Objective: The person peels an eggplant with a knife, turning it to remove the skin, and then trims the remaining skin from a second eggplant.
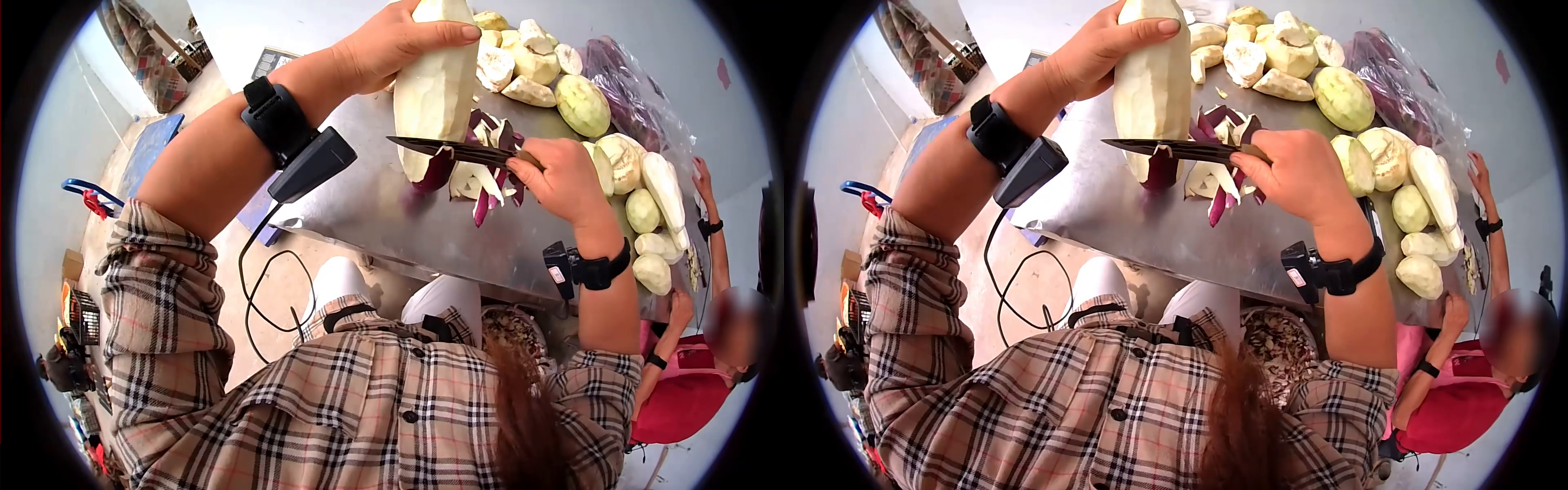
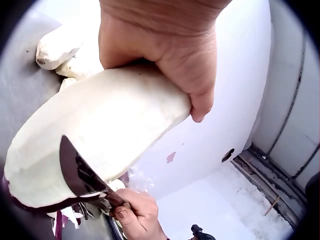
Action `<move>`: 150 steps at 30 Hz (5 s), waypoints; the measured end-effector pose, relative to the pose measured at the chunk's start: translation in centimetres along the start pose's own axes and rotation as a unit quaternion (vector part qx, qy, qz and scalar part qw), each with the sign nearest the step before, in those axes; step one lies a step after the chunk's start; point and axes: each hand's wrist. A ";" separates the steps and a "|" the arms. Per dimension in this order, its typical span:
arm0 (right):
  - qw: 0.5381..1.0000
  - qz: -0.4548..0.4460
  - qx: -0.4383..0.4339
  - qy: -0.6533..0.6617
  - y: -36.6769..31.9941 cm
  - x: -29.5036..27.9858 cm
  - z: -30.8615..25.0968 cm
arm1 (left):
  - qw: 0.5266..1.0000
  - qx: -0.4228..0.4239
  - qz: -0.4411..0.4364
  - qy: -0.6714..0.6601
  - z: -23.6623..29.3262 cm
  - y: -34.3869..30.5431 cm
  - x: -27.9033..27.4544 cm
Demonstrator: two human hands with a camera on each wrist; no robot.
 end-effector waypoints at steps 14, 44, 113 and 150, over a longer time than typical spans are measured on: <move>0.994 0.025 -0.079 -0.074 0.3 0.6 -0.4 | 0.999 0.027 -0.021 -0.011 -0.7 0.3 1.0; 0.989 0.044 -0.099 -0.099 0.2 3.3 -0.5 | 0.999 0.013 0.031 0.029 -1.8 1.2 0.4; 0.991 0.079 -0.083 -0.064 -2.4 1.2 -1.4 | 0.997 -0.020 -0.058 -0.045 -2.6 1.4 -1.3; 0.994 0.012 -0.057 -0.089 -1.4 0.7 0.8 | 0.992 -0.022 -0.116 -0.048 -2.8 2.1 -0.8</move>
Point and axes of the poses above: each hand's wrist, its own y-axis towards the middle knuckle, its own x-axis out of the palm, z = x × y, and after that the axes turned 1 degree about x, right-handed
